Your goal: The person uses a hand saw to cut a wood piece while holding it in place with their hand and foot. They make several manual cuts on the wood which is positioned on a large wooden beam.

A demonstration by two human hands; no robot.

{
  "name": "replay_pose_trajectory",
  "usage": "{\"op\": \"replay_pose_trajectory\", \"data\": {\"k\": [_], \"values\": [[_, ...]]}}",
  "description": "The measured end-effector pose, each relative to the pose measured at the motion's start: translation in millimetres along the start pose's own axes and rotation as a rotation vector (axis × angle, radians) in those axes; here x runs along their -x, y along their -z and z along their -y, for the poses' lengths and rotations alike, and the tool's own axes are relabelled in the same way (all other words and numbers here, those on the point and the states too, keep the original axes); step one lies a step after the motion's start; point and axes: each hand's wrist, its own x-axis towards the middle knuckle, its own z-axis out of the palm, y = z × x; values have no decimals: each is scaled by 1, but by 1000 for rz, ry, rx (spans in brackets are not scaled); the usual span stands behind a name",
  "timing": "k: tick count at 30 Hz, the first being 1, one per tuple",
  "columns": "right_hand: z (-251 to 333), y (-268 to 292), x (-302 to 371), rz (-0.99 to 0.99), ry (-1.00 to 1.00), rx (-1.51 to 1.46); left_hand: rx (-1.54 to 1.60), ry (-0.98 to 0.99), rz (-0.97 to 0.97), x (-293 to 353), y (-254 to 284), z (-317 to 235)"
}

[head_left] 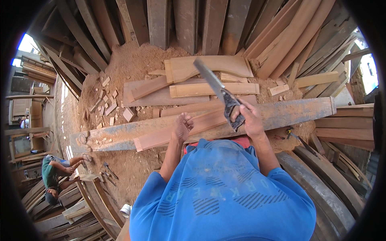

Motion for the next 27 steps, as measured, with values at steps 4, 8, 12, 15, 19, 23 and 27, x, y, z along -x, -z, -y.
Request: {"op": "replay_pose_trajectory", "data": {"k": [4,8,12,15,19,23,27], "values": [[9,47,-5,-118,70,-12,-273,35,-16,20,-8,41],[17,69,-8,-63,42,1,-1065,-15,178,37,3,87],[14,91,-12,-16,-100,-19,-1756,-111,382,66,-1,154],[6,95,-21,52,-177,-36,-1663,-48,282,90,1,184],[5,89,-31,51,-223,-48,-1561,67,151,111,-37,160],[-6,44,-36,167,-232,-215,-1528,115,180,118,-10,141],[-19,-4,-44,192,-216,-218,-1492,2,156,122,19,124]]}}
